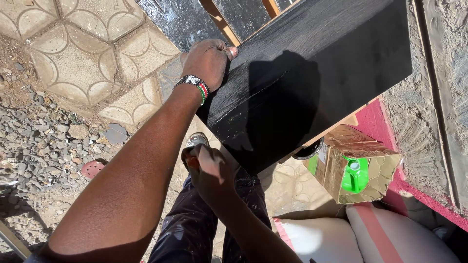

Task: Painting a wooden board with black paint using a sponge

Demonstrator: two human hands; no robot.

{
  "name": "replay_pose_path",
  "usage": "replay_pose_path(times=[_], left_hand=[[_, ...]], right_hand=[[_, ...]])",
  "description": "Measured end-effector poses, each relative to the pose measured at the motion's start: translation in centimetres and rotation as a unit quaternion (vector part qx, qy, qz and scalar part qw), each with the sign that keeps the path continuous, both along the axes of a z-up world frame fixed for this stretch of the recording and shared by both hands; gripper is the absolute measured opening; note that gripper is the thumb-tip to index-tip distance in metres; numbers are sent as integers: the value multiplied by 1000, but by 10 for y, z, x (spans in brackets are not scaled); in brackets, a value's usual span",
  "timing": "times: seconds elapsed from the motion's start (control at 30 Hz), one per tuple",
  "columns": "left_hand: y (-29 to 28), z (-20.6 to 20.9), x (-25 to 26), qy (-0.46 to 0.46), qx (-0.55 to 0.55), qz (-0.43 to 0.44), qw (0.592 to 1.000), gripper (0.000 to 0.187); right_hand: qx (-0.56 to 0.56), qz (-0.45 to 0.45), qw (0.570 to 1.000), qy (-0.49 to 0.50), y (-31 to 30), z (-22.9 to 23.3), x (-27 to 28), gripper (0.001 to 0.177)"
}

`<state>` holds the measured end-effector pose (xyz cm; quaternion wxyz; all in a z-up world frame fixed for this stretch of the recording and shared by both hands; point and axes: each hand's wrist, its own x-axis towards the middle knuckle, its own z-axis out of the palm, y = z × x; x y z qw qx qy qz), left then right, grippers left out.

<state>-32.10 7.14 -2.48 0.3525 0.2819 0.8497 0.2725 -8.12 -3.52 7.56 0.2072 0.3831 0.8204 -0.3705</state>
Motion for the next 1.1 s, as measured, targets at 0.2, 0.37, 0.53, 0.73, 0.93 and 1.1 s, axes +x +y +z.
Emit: replay_pose_path(times=[0.2,0.37,0.53,0.73,0.93,1.1], left_hand=[[-3,4,-3,-12,4,-11,1000,53],[-2,0,-5,-18,17,-3,1000,53],[1,2,-6,-3,23,3,1000,54],[-2,6,-4,-29,12,9,999,57],[-7,33,-12,-100,62,27,993,48],[-7,26,-6,-107,62,25,992,47]], right_hand=[[268,66,914,296,59,16,14,15],[349,-28,904,246,341,-37,49,7],[242,-169,917,268,296,-30,26,18],[123,57,959,250,17,5,11,41],[300,146,905,264,173,-72,52,25],[366,-5,890,273,389,-34,41,24]])
